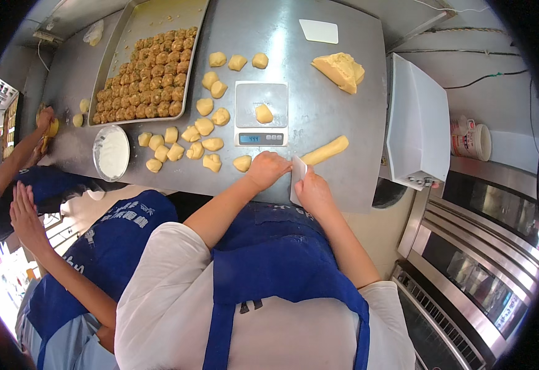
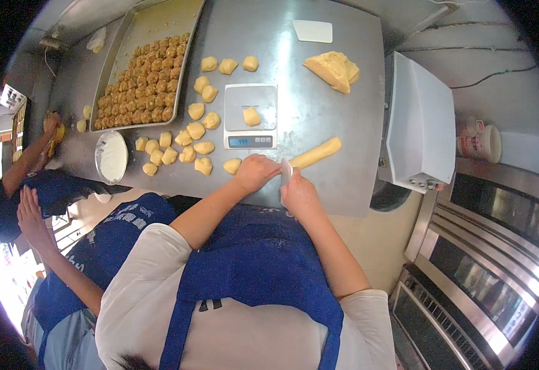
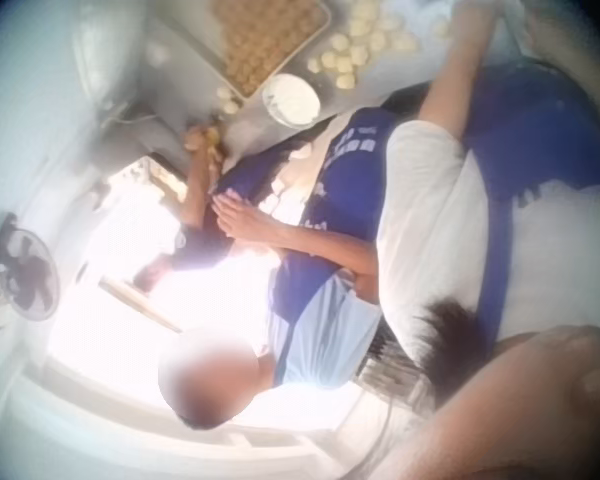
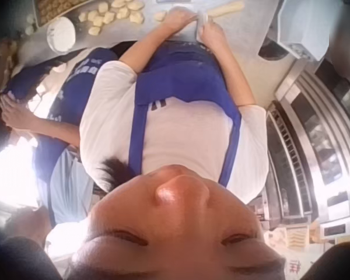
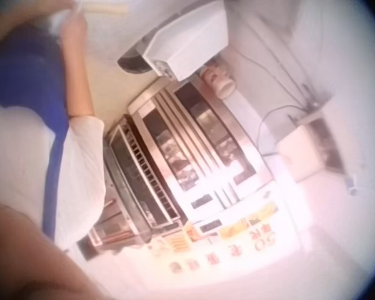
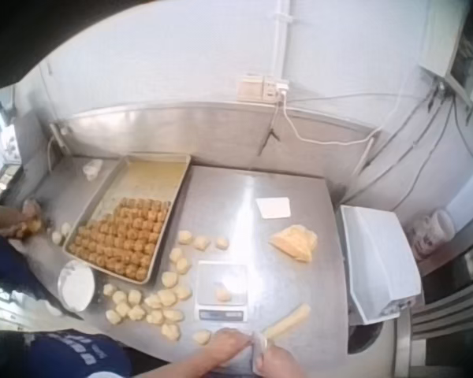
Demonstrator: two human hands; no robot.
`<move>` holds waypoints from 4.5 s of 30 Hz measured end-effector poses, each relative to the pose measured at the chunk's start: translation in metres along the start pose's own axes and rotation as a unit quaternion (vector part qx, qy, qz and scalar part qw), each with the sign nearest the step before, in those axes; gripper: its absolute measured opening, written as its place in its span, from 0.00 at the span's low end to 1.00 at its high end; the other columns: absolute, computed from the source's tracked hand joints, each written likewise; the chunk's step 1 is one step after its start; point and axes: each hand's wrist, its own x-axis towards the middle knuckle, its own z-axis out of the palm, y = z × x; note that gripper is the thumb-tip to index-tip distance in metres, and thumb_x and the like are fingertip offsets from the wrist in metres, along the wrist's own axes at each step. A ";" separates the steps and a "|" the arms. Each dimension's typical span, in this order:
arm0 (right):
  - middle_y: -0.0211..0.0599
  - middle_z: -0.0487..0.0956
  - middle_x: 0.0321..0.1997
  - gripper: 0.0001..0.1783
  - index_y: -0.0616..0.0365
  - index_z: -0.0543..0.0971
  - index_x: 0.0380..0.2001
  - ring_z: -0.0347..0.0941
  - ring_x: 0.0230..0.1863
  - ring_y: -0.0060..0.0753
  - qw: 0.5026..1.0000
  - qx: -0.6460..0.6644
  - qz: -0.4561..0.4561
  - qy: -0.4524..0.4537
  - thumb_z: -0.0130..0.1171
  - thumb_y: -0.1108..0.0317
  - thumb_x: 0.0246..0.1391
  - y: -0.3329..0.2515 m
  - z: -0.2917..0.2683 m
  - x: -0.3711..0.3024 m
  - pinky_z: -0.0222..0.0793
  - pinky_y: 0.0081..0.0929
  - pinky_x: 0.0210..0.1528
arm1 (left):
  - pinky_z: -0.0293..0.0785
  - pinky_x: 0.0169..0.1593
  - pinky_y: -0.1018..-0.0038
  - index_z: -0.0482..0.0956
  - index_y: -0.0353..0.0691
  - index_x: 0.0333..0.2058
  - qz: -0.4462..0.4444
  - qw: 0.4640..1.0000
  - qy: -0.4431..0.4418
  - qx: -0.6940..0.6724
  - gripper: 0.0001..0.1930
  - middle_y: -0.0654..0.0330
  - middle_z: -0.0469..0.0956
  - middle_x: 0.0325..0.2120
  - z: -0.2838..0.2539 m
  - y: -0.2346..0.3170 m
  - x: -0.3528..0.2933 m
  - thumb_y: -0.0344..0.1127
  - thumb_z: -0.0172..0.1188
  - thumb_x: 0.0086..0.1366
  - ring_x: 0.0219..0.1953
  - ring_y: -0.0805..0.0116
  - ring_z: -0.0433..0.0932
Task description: The person cuts a long piece of dough into smaller portions using a scraper, weighs the portions on a scale, and then flattens each portion by hand to wrap it around a ball of filling from a tray.
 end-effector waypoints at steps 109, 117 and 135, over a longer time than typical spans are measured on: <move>0.55 0.82 0.39 0.20 0.64 0.77 0.48 0.81 0.43 0.53 0.952 0.246 0.104 0.152 0.52 0.60 0.60 0.115 -0.029 0.015 0.73 0.43 0.48 | 0.75 0.44 0.65 0.76 0.37 0.52 -0.465 0.613 -0.063 -0.636 0.24 0.57 0.80 0.41 -0.009 0.008 0.037 0.46 0.64 0.63 0.39 0.63 0.79; 0.52 0.81 0.34 0.14 0.62 0.77 0.39 0.79 0.37 0.58 0.996 0.004 -0.001 0.094 0.52 0.61 0.59 0.074 -0.038 -0.003 0.74 0.49 0.40 | 0.74 0.49 0.60 0.77 0.37 0.50 -0.298 0.943 0.107 -0.103 0.26 0.54 0.81 0.45 -0.090 -0.018 0.104 0.49 0.66 0.60 0.45 0.53 0.80; 0.47 0.81 0.34 0.10 0.60 0.74 0.40 0.80 0.35 0.52 0.996 -0.061 -0.061 0.037 0.48 0.68 0.58 0.043 -0.032 -0.005 0.76 0.48 0.38 | 0.71 0.56 0.60 0.75 0.37 0.51 -0.136 0.985 -0.007 -0.109 0.29 0.50 0.77 0.48 -0.003 0.039 0.018 0.32 0.71 0.49 0.52 0.50 0.73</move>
